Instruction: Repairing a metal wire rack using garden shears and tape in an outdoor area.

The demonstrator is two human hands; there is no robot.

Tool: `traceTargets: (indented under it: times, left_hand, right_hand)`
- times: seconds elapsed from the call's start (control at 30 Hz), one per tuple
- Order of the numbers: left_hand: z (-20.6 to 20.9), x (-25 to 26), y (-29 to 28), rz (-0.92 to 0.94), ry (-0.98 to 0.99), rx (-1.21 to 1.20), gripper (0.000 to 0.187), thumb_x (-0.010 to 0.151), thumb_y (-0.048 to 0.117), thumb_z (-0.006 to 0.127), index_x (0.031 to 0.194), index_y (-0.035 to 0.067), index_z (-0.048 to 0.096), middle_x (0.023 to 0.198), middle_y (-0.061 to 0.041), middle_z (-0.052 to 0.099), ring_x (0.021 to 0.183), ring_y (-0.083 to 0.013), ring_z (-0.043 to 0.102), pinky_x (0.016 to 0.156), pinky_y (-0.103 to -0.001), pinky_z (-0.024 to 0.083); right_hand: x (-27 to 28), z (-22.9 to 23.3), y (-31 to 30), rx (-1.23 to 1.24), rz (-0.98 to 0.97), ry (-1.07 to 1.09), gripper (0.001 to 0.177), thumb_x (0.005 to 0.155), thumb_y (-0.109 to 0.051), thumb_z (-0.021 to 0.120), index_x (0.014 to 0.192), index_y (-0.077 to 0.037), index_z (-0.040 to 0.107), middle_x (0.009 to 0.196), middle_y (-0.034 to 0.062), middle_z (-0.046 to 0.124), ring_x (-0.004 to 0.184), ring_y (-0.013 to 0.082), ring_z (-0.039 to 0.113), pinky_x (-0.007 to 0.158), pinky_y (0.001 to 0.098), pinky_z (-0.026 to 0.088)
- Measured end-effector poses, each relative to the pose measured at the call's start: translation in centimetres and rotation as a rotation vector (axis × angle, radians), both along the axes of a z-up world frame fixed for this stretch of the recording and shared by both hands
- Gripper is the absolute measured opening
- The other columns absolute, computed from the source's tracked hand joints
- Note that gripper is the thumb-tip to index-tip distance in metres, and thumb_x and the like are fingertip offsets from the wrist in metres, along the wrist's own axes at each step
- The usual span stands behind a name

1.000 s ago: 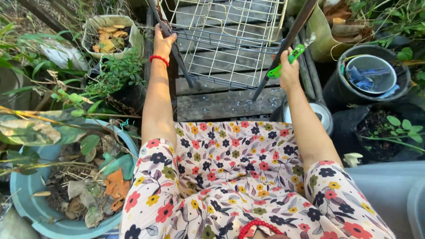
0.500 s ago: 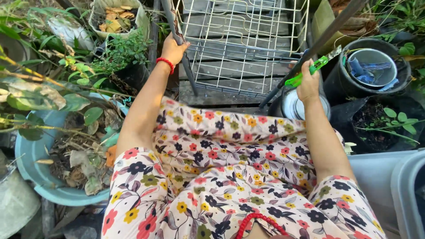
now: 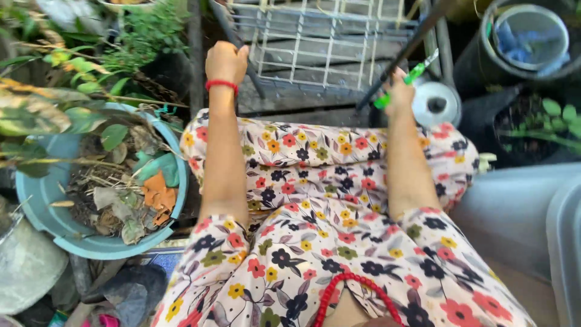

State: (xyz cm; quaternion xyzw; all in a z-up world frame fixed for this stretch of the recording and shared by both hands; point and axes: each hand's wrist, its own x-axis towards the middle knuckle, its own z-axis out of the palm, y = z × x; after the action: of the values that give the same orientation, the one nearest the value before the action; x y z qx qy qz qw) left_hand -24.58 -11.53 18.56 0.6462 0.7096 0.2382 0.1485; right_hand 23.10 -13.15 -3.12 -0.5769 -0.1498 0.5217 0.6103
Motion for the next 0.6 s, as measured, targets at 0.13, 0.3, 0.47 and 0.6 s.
traceTargets:
  times: [0.13, 0.3, 0.47, 0.6]
  left_hand:
    - [-4.9, 8.6, -6.5, -0.073, -0.163, 0.018, 0.036, 0.094, 0.037, 0.069, 0.083, 0.004, 0.078, 0.083, -0.022, 0.072, 0.080, -0.0394, 0.072, 0.077, -0.048, 0.057]
    - [-15.1, 15.1, -9.3, -0.308, -0.015, -0.412, 0.028, 0.085, 0.038, 0.074, 0.097, 0.014, 0.081, 0.099, -0.016, 0.076, 0.096, -0.0365, 0.071, 0.087, -0.046, 0.056]
    - [-21.3, 14.1, -6.3, -0.339, 0.239, -0.499, 0.033, 0.087, 0.040, 0.077, 0.103, 0.011, 0.080, 0.107, -0.017, 0.074, 0.103, -0.0353, 0.072, 0.090, -0.045, 0.057]
    - [-20.6, 14.7, -6.0, -0.403, 0.150, -0.531, 0.029, 0.090, 0.038, 0.075, 0.105, 0.014, 0.080, 0.108, -0.017, 0.074, 0.105, -0.0351, 0.071, 0.093, -0.044, 0.056]
  right_hand:
    - [-4.0, -1.7, -1.4, 0.182, -0.174, 0.024, 0.031, 0.102, -0.037, 0.067, 0.128, -0.020, 0.068, 0.104, -0.0044, 0.068, 0.092, 0.0133, 0.058, 0.072, 0.0356, 0.050]
    - [-3.9, -5.0, -0.2, 0.346, -0.204, -0.167, 0.043, 0.108, -0.041, 0.063, 0.137, -0.011, 0.071, 0.109, -0.0017, 0.067, 0.089, 0.0075, 0.054, 0.074, 0.0241, 0.042]
    - [-4.7, -3.1, -0.6, 0.283, -0.218, -0.167, 0.048, 0.106, -0.043, 0.062, 0.136, -0.007, 0.069, 0.110, -0.0032, 0.073, 0.082, 0.0047, 0.058, 0.067, 0.0220, 0.045]
    - [-4.9, -3.7, -0.9, 0.199, -0.251, -0.195, 0.047, 0.103, -0.043, 0.063, 0.131, -0.007, 0.071, 0.098, -0.0029, 0.073, 0.071, 0.0057, 0.054, 0.058, 0.0235, 0.042]
